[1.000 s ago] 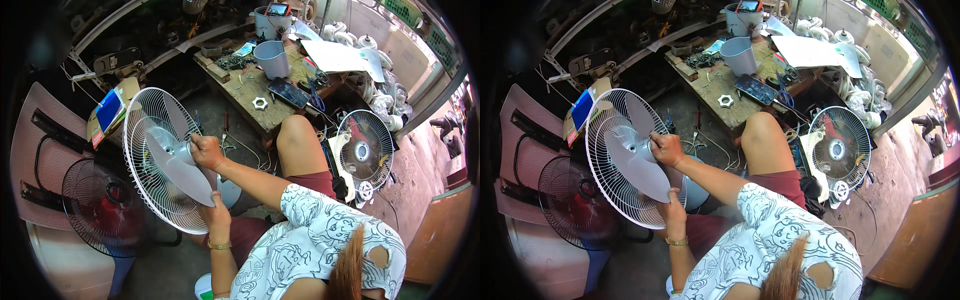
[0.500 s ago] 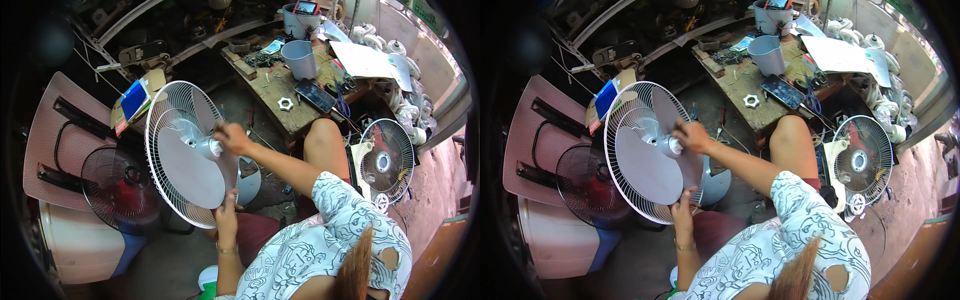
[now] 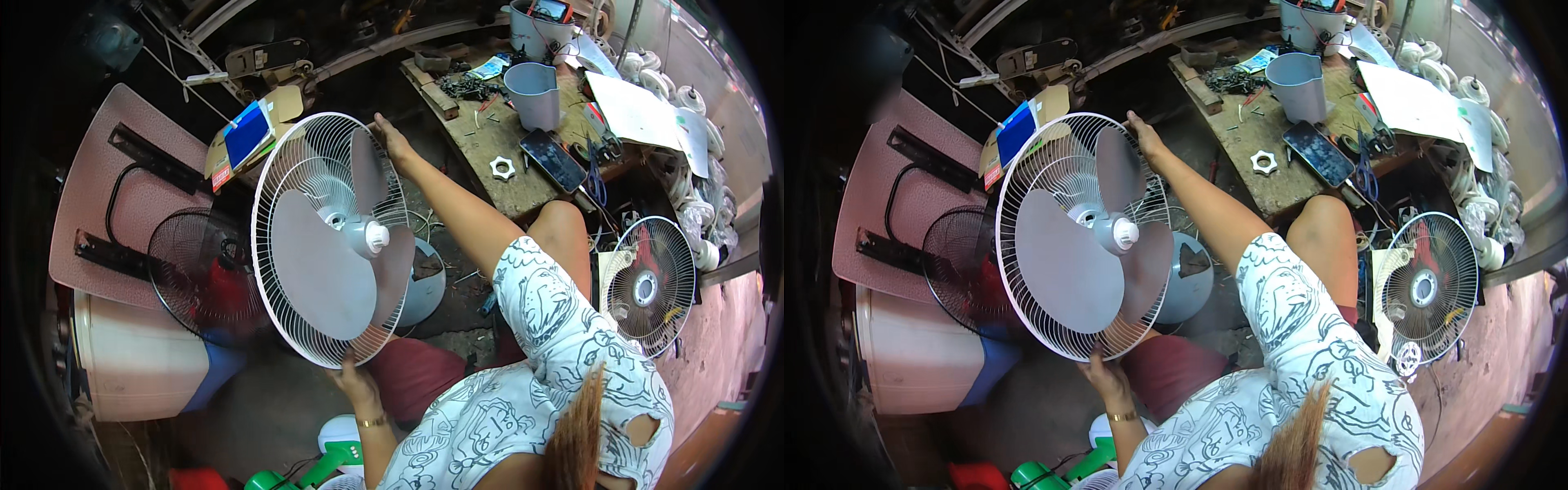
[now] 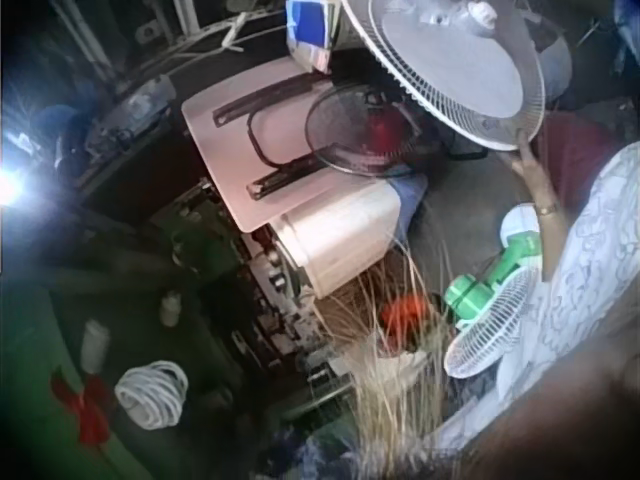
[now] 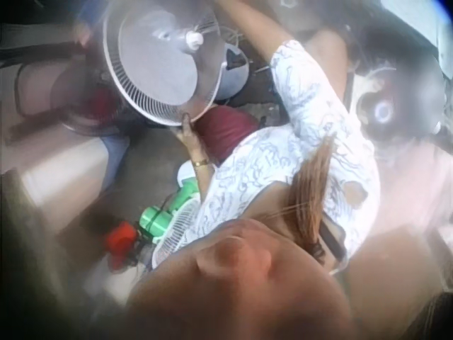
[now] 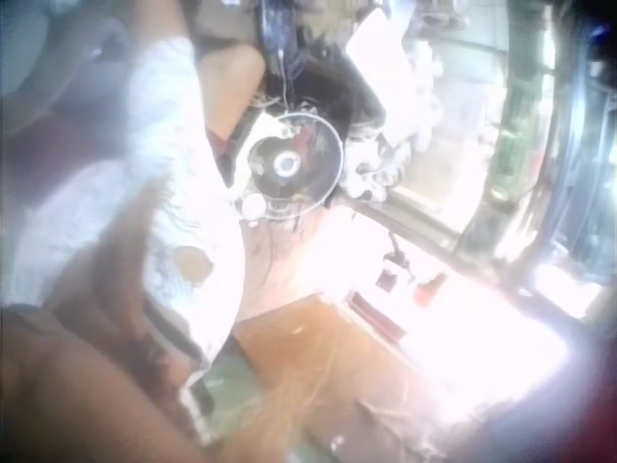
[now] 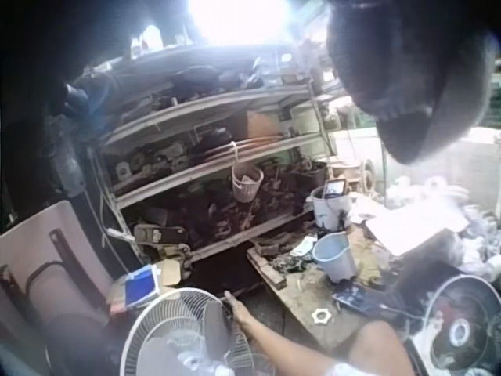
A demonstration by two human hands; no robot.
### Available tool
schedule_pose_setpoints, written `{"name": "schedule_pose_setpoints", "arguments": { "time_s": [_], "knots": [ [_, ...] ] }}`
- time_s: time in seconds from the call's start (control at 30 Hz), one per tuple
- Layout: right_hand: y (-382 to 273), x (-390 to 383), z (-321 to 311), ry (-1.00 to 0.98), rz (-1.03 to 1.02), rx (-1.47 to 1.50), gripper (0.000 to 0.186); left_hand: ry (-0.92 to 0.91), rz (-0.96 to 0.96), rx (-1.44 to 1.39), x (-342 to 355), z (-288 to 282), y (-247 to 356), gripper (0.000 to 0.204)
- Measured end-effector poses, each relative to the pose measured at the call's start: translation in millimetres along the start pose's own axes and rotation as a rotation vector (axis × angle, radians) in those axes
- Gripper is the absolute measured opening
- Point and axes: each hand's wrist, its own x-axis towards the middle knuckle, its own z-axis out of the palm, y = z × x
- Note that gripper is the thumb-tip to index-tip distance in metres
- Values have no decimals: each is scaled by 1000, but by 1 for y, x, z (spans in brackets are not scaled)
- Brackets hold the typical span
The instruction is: The person assembles components of multiple fans by hand, including attaching fan blades to motors, wiping down fan grills and blades with a cloth, and fitting plastic motor housings onto the rear of the fan units.
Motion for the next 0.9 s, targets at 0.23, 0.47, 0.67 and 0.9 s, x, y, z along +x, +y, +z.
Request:
{"name": "schedule_pose_setpoints", "arguments": {
  "time_s": [0.23,0.47,0.67,0.9],
  "knots": [
    [-57,-63,26,218,-342,-58,31,56,-230,-369,70,-30,-4,35],
    [-41,-89,-34,306,-378,-219,30,-58,-110,-299,151,-53,-39,33],
    [-55,-182,-36,341,-524,-643,63,-156,-144,-230,181,-90,-63,36],
    [-114,-414,-191,915,-467,-993,37,-146,59,-244,173,-65,-51,55]
  ]
}}
